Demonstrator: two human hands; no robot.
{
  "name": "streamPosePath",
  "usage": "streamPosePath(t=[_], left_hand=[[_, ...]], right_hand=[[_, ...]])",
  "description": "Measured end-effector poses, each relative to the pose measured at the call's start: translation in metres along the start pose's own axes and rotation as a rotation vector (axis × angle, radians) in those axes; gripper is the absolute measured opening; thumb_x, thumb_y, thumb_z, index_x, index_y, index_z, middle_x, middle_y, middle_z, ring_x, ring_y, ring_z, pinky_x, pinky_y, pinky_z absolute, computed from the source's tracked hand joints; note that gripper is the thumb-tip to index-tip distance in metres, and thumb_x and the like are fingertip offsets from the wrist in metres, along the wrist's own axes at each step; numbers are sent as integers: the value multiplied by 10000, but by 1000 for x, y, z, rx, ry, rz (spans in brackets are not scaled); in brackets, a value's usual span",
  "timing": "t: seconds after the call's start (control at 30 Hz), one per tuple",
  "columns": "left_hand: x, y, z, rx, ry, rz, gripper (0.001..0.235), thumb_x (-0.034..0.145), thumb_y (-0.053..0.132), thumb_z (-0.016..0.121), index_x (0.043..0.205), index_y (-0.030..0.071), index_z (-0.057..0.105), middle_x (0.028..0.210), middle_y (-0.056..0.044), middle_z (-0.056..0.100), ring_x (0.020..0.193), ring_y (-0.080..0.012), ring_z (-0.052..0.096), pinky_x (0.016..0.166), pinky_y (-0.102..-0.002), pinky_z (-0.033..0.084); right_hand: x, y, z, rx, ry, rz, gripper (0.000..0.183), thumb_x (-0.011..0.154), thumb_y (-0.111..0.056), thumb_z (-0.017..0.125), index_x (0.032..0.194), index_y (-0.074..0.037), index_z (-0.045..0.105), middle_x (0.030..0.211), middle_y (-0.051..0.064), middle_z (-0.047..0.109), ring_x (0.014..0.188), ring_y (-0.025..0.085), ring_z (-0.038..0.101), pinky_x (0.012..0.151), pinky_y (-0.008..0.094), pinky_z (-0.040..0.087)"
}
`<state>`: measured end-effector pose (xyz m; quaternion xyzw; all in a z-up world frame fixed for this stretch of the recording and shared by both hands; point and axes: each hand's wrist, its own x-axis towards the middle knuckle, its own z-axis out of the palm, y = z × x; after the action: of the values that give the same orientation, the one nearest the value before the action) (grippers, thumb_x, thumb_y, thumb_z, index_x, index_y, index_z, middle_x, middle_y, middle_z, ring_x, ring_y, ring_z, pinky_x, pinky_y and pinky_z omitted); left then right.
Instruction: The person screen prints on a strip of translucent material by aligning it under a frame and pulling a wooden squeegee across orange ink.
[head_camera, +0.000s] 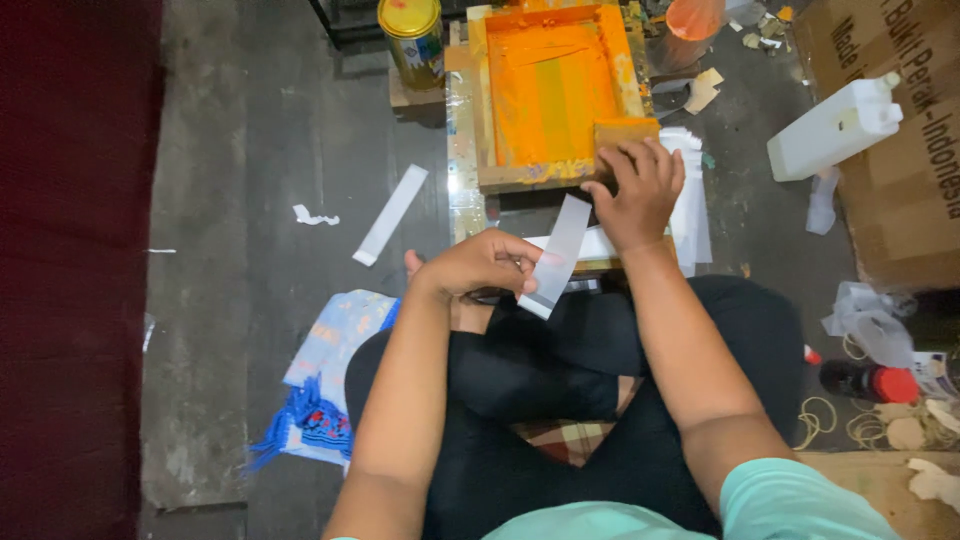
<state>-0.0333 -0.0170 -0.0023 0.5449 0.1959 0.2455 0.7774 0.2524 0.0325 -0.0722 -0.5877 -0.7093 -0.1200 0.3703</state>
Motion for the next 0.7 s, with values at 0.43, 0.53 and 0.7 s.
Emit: streamPosePath(t=[0.43, 0.53, 0.7], left_hand=[[30, 34, 6, 261, 299, -217, 553, 915, 235, 670, 1424, 25, 618, 942, -33, 685, 724, -142, 703, 844, -311, 601], [53, 26, -4, 436, 422, -222, 453, 941, 245, 624, 1350, 59, 681, 1121, -84, 742, 759, -160, 726, 836, -333, 562], [84, -40, -43, 811, 705, -199, 625, 954, 396, 618, 1454, 26, 561, 1205, -75, 767, 1116, -273, 699, 937, -405, 527]], right_hand=[[100, -24, -65, -133, 44, -302, 422, 1036, -238, 846, 1393, -110, 660, 1363, 134, 619, 1300, 395, 519, 1073, 593, 403], [121, -24, -70, -101, 21, -321, 457, 1042, -270, 808, 1430, -123, 618, 1385, 121, 596, 1333, 389, 481, 1037, 587, 404], [124, -20, -63, -50, -25, -227, 542, 1001, -260, 836, 1461, -151, 570, 1451, 134, 559, 1398, 414, 422, 1106, 626, 405]])
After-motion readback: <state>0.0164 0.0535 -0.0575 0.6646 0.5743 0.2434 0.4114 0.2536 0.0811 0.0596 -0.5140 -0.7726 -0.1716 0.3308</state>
